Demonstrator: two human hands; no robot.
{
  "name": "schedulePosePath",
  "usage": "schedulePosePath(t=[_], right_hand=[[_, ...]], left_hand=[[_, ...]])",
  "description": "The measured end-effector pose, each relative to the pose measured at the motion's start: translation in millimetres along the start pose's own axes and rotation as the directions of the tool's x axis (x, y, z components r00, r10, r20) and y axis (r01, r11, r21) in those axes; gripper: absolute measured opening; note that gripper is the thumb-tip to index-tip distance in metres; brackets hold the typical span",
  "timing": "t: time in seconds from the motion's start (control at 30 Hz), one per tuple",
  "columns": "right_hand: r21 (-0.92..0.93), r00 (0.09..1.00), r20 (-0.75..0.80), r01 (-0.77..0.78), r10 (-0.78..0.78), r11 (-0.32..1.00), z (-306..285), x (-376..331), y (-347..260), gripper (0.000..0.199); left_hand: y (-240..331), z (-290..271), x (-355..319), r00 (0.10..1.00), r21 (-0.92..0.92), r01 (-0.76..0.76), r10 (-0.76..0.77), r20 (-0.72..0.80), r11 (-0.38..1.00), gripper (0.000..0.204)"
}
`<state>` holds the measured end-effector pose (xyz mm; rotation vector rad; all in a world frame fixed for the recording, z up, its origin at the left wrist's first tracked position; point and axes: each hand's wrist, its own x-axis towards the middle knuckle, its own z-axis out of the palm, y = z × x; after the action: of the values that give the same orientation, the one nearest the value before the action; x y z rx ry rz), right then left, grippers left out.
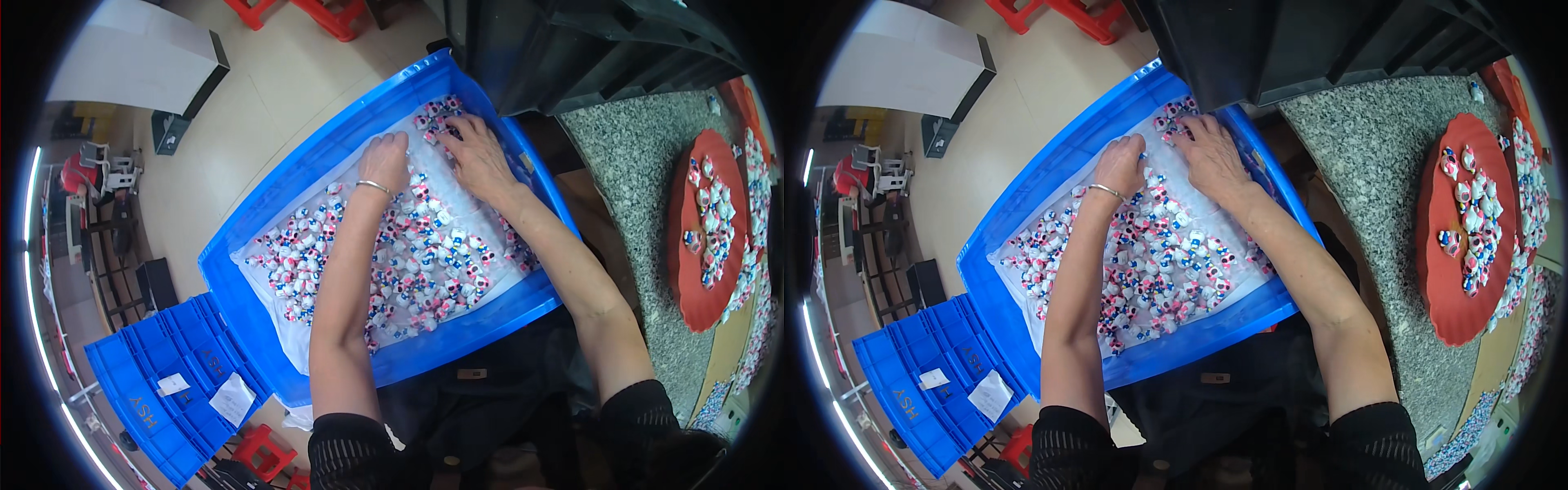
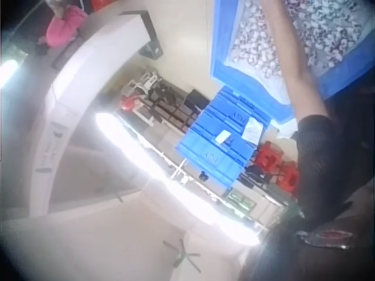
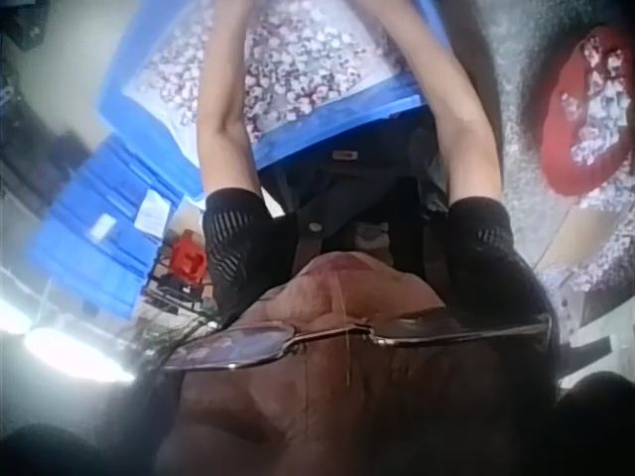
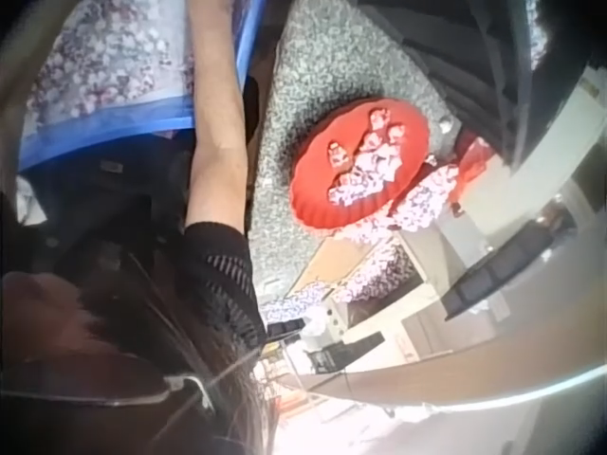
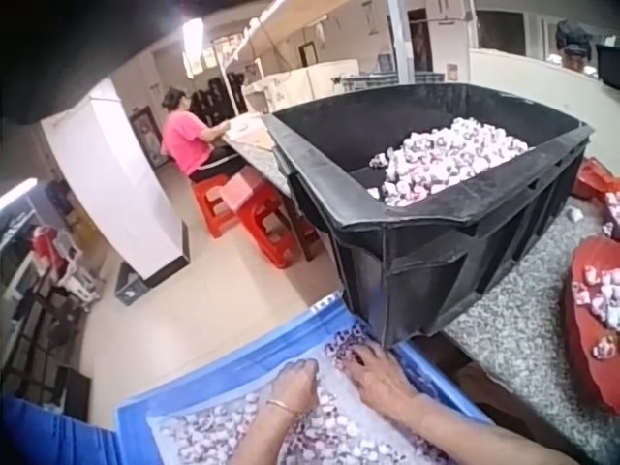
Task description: Picking small toy figurines from a large blue bin and organizing or packaging them.
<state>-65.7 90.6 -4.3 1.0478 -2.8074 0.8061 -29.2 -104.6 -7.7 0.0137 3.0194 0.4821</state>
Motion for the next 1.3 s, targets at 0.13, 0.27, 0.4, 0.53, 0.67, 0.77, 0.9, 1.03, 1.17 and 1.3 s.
schedulePosePath(t=[0.13, 0.27, 0.4, 0.53, 0.67, 0.77, 0.9, 1.03, 1.17, 1.3], right_hand=[[0.050, 0.999, -0.040, -0.011, 0.013, 0.999, -2.2, -5.7, 5.1, 0.034], [0.015, 0.998, 0.036, 0.042, -0.043, 0.999, -3.3, -8.1, -0.1, 0.036], [-0.067, 0.989, 0.072, 0.130, -0.125, 0.989, 2.8, -10.7, 3.0, 0.031], [-0.113, 0.995, 0.072, 0.076, -0.068, 0.991, 3.0, -12.8, 6.3, 0.029], [-0.071, 0.997, 0.045, 0.059, -0.056, 0.996, 3.0, -11.4, 4.1, 0.024], [-0.094, 0.996, 0.024, 0.093, -0.091, 0.991, -0.5, -9.3, -1.5, 0.026], [-0.043, 0.997, 0.078, 0.029, -0.025, 0.999, -0.2, -11.7, 4.3, 0.039], [-0.063, 0.995, 0.095, 0.029, -0.023, 0.998, 0.6, -11.6, 5.3, 0.038], [-0.036, 0.997, 0.068, 0.026, -0.023, 0.999, -0.1, -13.4, 3.4, 0.039], [-0.007, 0.999, 0.013, 0.052, -0.052, 0.999, -3.5, -14.4, 0.7, 0.028]], left_hand=[[33.5, -6.2, -3.7, 0.977, -0.200, -0.016, -0.027, -0.210, 0.980, 0.024], [34.0, 22.9, -7.1, 0.973, -0.398, -0.036, -0.059, -0.223, 0.917, 0.022], [35.7, 40.9, -7.6, 0.928, -0.447, -0.050, -0.124, -0.352, 0.893, 0.021], [38.9, 42.0, -5.9, 0.915, -0.340, -0.135, -0.014, -0.402, 0.931, 0.021], [42.9, 36.9, -2.6, 0.942, -0.312, -0.098, -0.013, -0.336, 0.945, 0.019], [35.6, 34.6, -1.7, 0.930, -0.378, -0.117, -0.033, -0.366, 0.918, 0.018], [6.4, 10.7, -14.3, 0.866, -0.503, -0.091, -0.182, -0.466, 0.860, 0.017], [-8.8, -5.2, -24.8, 0.944, -0.298, -0.035, -0.066, -0.323, 0.954, 0.018], [-0.2, -4.8, -19.7, 0.974, -0.018, -0.193, 0.190, -0.121, 0.981, 0.023], [-1.2, -5.3, -11.7, 0.970, 0.161, -0.217, 0.231, -0.077, 0.963, 0.027]])
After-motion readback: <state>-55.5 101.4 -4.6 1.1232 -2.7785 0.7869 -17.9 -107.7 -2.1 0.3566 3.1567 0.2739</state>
